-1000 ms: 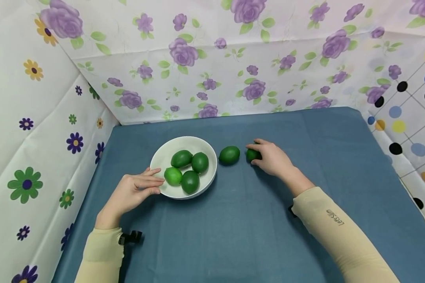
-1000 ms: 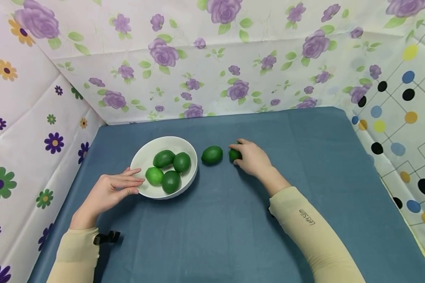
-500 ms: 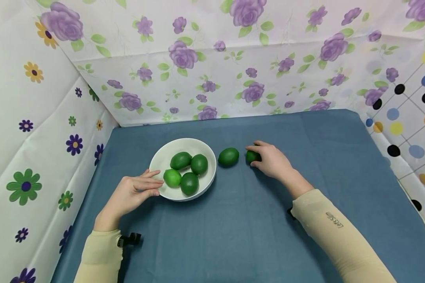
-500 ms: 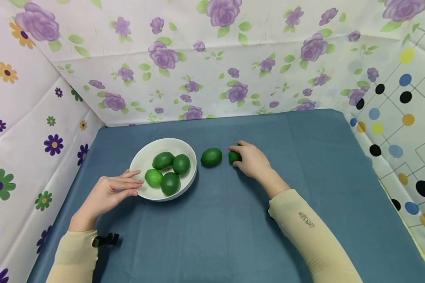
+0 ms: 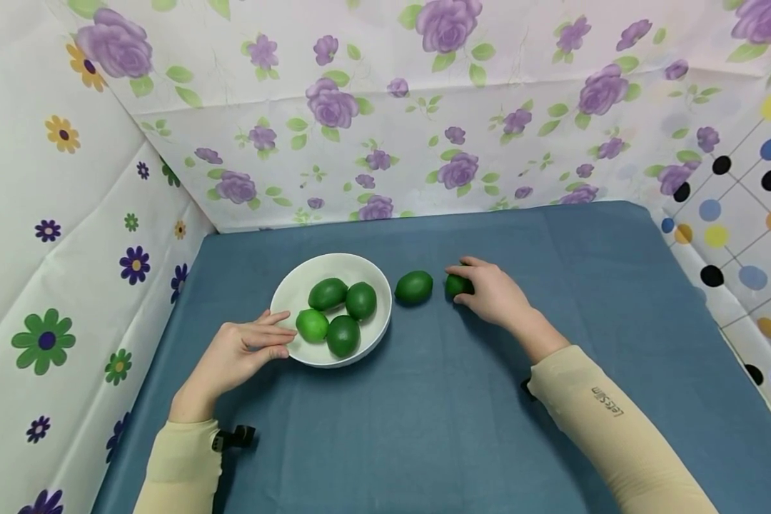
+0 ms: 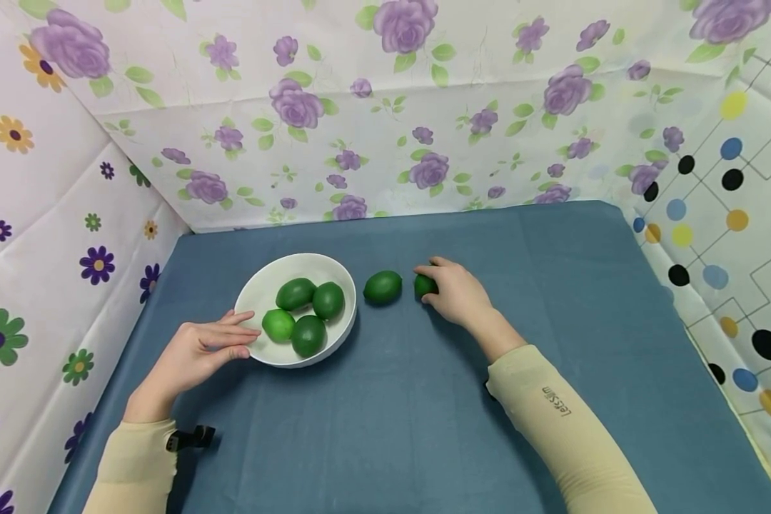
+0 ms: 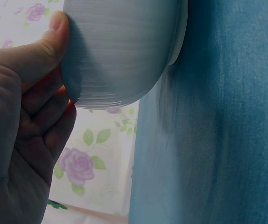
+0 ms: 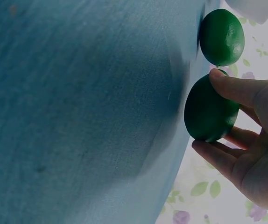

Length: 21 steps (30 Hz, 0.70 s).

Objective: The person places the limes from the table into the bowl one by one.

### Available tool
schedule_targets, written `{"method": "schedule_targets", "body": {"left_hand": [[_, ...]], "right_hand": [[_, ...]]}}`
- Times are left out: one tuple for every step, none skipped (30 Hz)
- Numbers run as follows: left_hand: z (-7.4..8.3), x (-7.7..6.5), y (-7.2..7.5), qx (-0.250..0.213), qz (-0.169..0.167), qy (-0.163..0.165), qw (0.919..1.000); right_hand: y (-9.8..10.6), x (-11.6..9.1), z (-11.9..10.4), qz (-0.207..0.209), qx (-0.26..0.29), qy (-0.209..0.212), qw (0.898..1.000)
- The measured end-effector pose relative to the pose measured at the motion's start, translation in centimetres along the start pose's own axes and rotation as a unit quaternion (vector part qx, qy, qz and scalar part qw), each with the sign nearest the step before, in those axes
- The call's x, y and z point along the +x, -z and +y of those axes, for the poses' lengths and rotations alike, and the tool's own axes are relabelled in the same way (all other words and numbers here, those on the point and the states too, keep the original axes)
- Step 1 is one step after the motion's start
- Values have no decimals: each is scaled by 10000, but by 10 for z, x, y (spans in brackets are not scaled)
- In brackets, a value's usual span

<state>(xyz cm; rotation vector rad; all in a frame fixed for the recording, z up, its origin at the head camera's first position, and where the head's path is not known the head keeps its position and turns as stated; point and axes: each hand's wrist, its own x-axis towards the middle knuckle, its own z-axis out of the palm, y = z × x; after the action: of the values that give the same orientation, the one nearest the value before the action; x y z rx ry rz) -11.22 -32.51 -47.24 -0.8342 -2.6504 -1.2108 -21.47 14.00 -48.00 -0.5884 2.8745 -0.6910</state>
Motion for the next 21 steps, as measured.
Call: {"method": "schedule_targets", "body": {"left_hand": [[0,0,0,6,3,-5,10000],[0,0,0,11,6,-8,10000],[0,0,0,14,8,-13,10000],[0,0,0,18,10,-20,10000],[0,0,0,18,12,-22,10000],[0,0,0,18,16,-35,10000],[0,0,0,9,16,-43,10000],[0,0,0,7,15,-47,10000],[0,0,0,5,19,-53,10000],[0,-1,0,9,17,-62,10000],[0,-1,-1,7,14,-68,10000],[0,-1,-1,17,12,-74,10000],[-1,-1,-1,24,7,-72,10000],[-1,-2,-1,25,2,-69,10000],[-1,-2,-1,20,0,-74,10000],[-1,-2,-1,25,-2,-85,10000],[-1,-1,-1,11,-2,-81,10000],[-1,-1,-1,4,-1,-80,10000],[0,-1,-1,-8,-2,-74,10000],[0,0,-1,-18,-5,-67,10000],[0,0,-1,-5,-3,-77,10000]], "right_hand": [[0,0,0,0,3,1,10000],[0,0,0,2,4,5,10000],[0,0,-1,3,8,6,10000],[0,0,-1,1,12,9,10000],[0,0,-1,-3,16,11,10000],[1,-1,-1,-3,21,20,10000],[1,-1,-2,3,28,30,10000],[1,-1,-2,8,31,39,10000],[1,-1,-3,14,37,47,10000],[2,-1,-3,11,40,54,10000],[2,-1,-4,8,38,57,10000],[2,-1,-4,8,41,56,10000],[2,-2,-4,9,44,51,10000],[2,-2,-5,9,45,52,10000],[2,-2,-5,10,53,48,10000],[2,-2,-5,11,56,50,10000],[2,-2,-6,19,67,51,10000],[3,-2,-6,28,80,54,9999],[3,-2,-7,33,85,60,9999],[3,-1,-7,41,93,69,9999],[4,-1,-7,47,99,73,9999]]}}
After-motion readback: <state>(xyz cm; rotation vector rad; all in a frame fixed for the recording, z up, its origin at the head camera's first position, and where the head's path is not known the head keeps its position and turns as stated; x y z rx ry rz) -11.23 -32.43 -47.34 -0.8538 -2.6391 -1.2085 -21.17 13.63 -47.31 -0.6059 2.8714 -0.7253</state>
